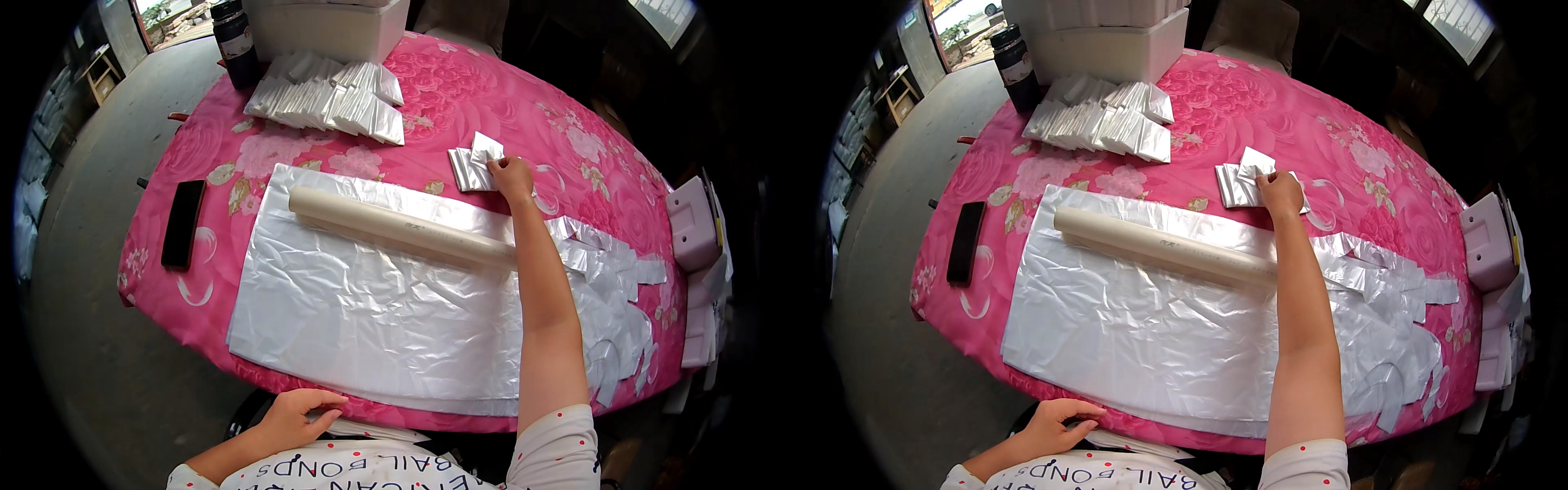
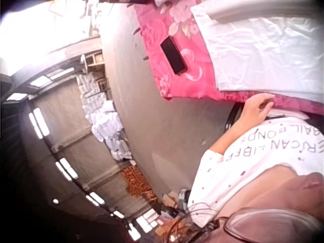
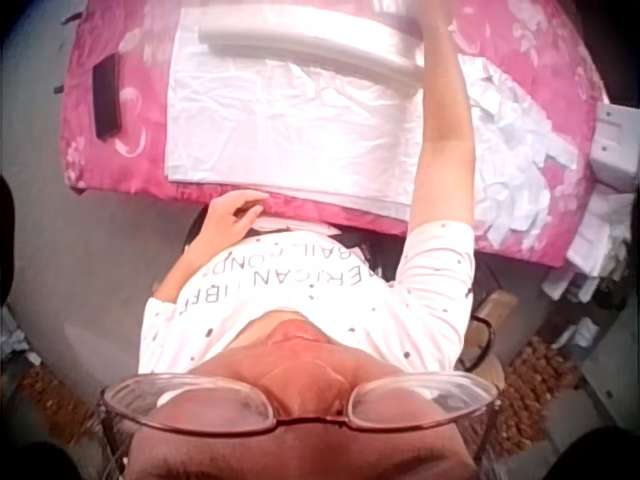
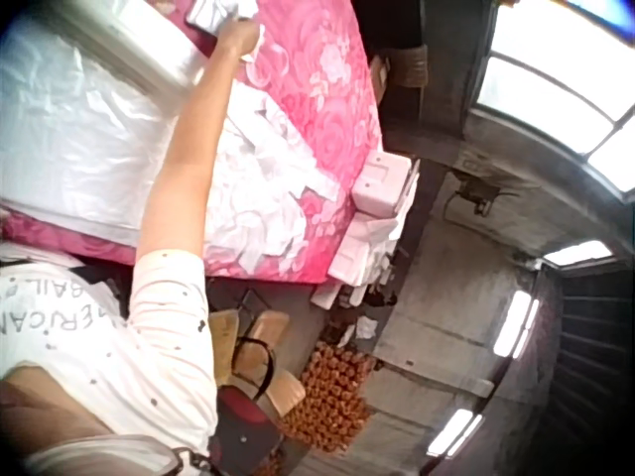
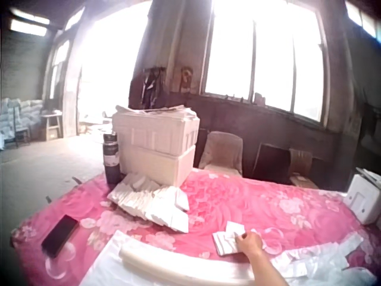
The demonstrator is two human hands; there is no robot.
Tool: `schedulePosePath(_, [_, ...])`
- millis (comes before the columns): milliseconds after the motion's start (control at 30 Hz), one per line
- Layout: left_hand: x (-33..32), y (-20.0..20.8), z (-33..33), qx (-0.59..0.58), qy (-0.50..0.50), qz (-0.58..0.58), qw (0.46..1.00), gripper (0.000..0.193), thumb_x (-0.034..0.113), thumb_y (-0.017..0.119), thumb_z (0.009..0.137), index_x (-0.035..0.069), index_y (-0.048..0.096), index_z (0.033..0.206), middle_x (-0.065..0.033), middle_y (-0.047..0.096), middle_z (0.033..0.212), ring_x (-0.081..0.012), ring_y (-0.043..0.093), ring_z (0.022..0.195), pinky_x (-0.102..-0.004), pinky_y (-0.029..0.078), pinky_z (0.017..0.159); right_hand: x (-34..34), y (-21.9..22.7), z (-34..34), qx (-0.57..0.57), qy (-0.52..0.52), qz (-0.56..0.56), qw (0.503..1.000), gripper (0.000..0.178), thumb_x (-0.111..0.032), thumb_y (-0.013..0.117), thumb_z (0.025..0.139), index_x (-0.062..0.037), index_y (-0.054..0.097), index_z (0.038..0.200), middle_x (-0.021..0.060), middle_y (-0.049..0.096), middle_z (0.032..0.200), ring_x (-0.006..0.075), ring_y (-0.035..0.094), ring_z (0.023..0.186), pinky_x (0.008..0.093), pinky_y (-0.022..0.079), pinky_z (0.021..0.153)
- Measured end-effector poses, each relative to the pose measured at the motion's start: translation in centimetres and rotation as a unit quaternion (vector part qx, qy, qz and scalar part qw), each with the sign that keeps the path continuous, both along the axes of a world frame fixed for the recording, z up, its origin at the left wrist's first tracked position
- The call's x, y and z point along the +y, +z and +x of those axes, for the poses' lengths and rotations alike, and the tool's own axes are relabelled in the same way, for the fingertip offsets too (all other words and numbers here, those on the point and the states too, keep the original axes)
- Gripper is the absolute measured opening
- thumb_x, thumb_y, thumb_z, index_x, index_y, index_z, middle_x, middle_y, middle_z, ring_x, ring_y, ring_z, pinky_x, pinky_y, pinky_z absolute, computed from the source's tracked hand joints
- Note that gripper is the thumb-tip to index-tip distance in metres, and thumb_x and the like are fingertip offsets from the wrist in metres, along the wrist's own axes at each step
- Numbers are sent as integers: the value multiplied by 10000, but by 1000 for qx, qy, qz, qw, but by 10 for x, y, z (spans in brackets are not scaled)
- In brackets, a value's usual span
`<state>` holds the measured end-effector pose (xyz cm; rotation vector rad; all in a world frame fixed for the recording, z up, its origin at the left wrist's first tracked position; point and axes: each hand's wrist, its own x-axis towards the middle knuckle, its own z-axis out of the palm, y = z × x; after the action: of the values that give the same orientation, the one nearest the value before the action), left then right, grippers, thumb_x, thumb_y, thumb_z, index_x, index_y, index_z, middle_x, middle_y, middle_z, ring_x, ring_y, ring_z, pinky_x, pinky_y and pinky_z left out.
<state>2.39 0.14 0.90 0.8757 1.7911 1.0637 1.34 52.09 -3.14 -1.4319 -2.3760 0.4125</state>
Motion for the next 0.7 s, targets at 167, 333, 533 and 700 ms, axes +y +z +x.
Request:
schedulePosePath(167, [0, -1, -1, 4, -6, 11, 1000, 233, 25, 641, 795, 9, 645, 1028, -115, 675, 928, -154, 653, 840, -255, 518, 760, 13, -2, 3, 83, 11, -47, 995, 309, -319, 690, 753, -20, 688, 832, 109, 680, 760, 191, 643, 674, 318, 483, 634])
schedulePosePath(333, [-3, -1, 0, 3, -6, 12, 1000, 228, 59, 641, 803, 26, 645, 1028, -114, 666, 925, -185, 655, 832, -268, 521, 749, 23, 9, 28, 186, 1, -97, 978, 286, -319, 672, 739, -37, 681, 786, 95, 668, 707, 215, 636, 651, 310, 483, 656])
schedulePosePath(533, [-1, 2, 3, 11, -17, 14, 1000, 237, 48, 637, 799, 28, 642, 1036, -114, 666, 929, -196, 654, 840, -275, 519, 751, -17, 19, 55, 65, 61, 83, 993, 386, -355, 668, 778, -27, 639, 978, 132, 651, 929, 261, 610, 826, 364, 476, 718])
schedulePosePath(700, [4, 1, 6, 66, -47, 35, 996, 245, 57, 650, 785, 38, 644, 1029, -113, 664, 917, -216, 650, 821, -286, 523, 730, -107, 37, 91, 104, 297, -45, 948, 360, -332, 644, 820, -24, 636, 1006, 123, 610, 1048, 255, 566, 966, 361, 461, 779])
